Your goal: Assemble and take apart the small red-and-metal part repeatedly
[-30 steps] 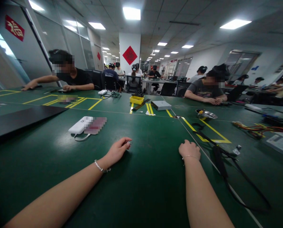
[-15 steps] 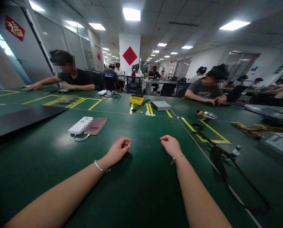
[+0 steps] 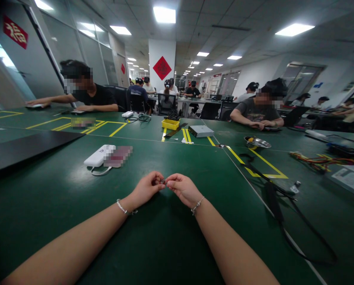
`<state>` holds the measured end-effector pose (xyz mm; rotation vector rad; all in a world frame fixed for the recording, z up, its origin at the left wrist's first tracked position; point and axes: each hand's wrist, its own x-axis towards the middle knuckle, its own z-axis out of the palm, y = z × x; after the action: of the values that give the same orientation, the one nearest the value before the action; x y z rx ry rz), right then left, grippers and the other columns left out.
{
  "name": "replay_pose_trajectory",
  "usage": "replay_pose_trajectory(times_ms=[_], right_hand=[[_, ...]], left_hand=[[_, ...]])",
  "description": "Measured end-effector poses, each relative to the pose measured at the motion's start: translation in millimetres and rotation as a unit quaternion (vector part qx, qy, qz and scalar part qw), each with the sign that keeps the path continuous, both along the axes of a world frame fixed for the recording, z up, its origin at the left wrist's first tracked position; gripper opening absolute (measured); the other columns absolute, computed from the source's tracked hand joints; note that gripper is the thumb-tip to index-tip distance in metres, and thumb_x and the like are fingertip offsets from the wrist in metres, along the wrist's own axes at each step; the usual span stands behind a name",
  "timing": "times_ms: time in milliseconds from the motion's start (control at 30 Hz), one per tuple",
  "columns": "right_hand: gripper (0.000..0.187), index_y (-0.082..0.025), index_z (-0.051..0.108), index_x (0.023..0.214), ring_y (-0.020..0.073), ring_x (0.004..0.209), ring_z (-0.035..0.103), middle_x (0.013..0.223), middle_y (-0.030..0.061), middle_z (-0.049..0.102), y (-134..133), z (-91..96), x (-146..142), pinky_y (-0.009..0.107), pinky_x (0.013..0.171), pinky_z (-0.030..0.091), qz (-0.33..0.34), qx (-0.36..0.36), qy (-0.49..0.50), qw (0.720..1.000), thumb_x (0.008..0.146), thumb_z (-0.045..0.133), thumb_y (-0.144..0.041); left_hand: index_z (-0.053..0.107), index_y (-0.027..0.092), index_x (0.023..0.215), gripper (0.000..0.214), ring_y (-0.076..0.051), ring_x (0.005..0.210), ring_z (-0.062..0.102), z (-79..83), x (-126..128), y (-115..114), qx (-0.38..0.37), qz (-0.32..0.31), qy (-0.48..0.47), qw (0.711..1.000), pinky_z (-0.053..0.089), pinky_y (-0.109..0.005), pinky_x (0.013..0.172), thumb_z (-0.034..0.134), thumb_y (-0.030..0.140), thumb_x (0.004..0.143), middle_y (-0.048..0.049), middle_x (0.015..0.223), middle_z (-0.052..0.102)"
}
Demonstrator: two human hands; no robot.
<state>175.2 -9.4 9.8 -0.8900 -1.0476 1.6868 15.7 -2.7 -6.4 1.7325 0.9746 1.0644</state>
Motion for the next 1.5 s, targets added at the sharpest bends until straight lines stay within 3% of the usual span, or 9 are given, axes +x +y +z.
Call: replay_pose_trajectory(times_ms=[267, 500, 633, 867, 1033, 1267, 1400, 1500], right_hand=[[0.021, -0.016, 0.062, 0.073, 0.0103, 0.072, 0.056, 0.075, 0.0007, 0.062, 1, -2.5, 3, 0.027, 0.075, 0.040, 0.021, 0.015, 0.033, 0.999, 0.054, 0.069, -0.011], [0.022, -0.017, 0.060, 0.076, 0.0067, 0.064, 0.053, 0.076, -0.0002, 0.061, 1, 0.9, 2, 0.023, 0.067, 0.040, 0.013, 0.003, 0.033, 0.999, 0.057, 0.069, -0.014], [0.016, -0.016, 0.059, 0.076, 0.0060, 0.056, 0.049, 0.066, -0.0010, 0.057, 2, -1.1, 3, 0.023, 0.059, 0.038, 0.027, -0.002, 0.026, 0.999, 0.064, 0.065, -0.025], [0.024, -0.016, 0.057, 0.070, 0.0062, 0.050, 0.045, 0.055, -0.0023, 0.052, 1, -4.4, 1, 0.022, 0.052, 0.034, 0.046, -0.021, 0.023, 0.998, 0.071, 0.055, -0.039], [0.017, -0.017, 0.057, 0.076, 0.0066, 0.055, 0.048, 0.064, -0.0015, 0.056, 1, -5.6, 0, 0.022, 0.055, 0.037, 0.041, -0.015, 0.020, 0.999, 0.065, 0.064, -0.028], [0.023, -0.018, 0.057, 0.076, 0.0075, 0.061, 0.051, 0.075, -0.0015, 0.059, 2, -7.1, 1, 0.024, 0.062, 0.040, -0.007, 0.003, 0.009, 1.000, 0.056, 0.069, -0.017], [0.023, -0.018, 0.058, 0.076, 0.0072, 0.061, 0.052, 0.074, -0.0016, 0.059, 3, -8.5, 0, 0.024, 0.064, 0.041, -0.019, 0.003, -0.001, 1.000, 0.056, 0.069, -0.017], [0.022, -0.018, 0.058, 0.079, 0.0072, 0.060, 0.051, 0.075, 0.0003, 0.061, 3, -8.5, 0, 0.025, 0.064, 0.041, -0.016, 0.002, -0.009, 1.000, 0.059, 0.067, -0.022]], left_hand=[[0.051, 0.018, 0.083, 0.018, -0.009, 0.065, 0.051, 3.3, -1, -4, 0.012, -0.008, 0.027, 1.000, 0.042, -0.021, 0.062, 0.057, 0.014, 0.067, 0.0035, 0.069, 0.053], [0.046, 0.017, 0.098, 0.024, -0.011, 0.076, 0.057, -3.2, -1, 0, 0.017, -0.005, 0.002, 1.000, 0.045, -0.026, 0.072, 0.045, 0.011, 0.075, -0.0031, 0.090, 0.059], [0.050, 0.018, 0.093, 0.020, -0.011, 0.076, 0.056, -0.9, -1, -2, 0.043, 0.006, 0.034, 0.998, 0.045, -0.026, 0.072, 0.043, 0.010, 0.075, -0.0010, 0.084, 0.059], [0.054, 0.018, 0.090, 0.020, -0.010, 0.067, 0.052, 4.8, -2, -4, 0.071, 0.036, 0.085, 0.993, 0.043, -0.023, 0.064, 0.048, 0.012, 0.071, 0.0013, 0.074, 0.056], [0.056, 0.019, 0.090, 0.021, -0.012, 0.068, 0.051, 4.8, -3, -3, 0.093, 0.055, 0.105, 0.989, 0.042, -0.025, 0.065, 0.051, 0.013, 0.070, 0.0001, 0.076, 0.056], [0.055, 0.021, 0.098, 0.024, -0.016, 0.085, 0.051, 6.4, -5, -2, 0.127, 0.052, 0.111, 0.984, 0.040, -0.030, 0.078, 0.046, 0.018, 0.076, -0.0031, 0.090, 0.057], [0.054, 0.019, 0.101, 0.026, -0.015, 0.078, 0.052, 7.4, -4, -3, 0.115, 0.048, 0.122, 0.985, 0.040, -0.028, 0.073, 0.037, 0.024, 0.082, -0.0030, 0.080, 0.058], [0.056, 0.018, 0.091, 0.026, -0.014, 0.071, 0.051, 9.4, -4, -4, 0.106, 0.048, 0.129, 0.985, 0.039, -0.026, 0.067, 0.033, 0.027, 0.083, -0.0018, 0.072, 0.056]])
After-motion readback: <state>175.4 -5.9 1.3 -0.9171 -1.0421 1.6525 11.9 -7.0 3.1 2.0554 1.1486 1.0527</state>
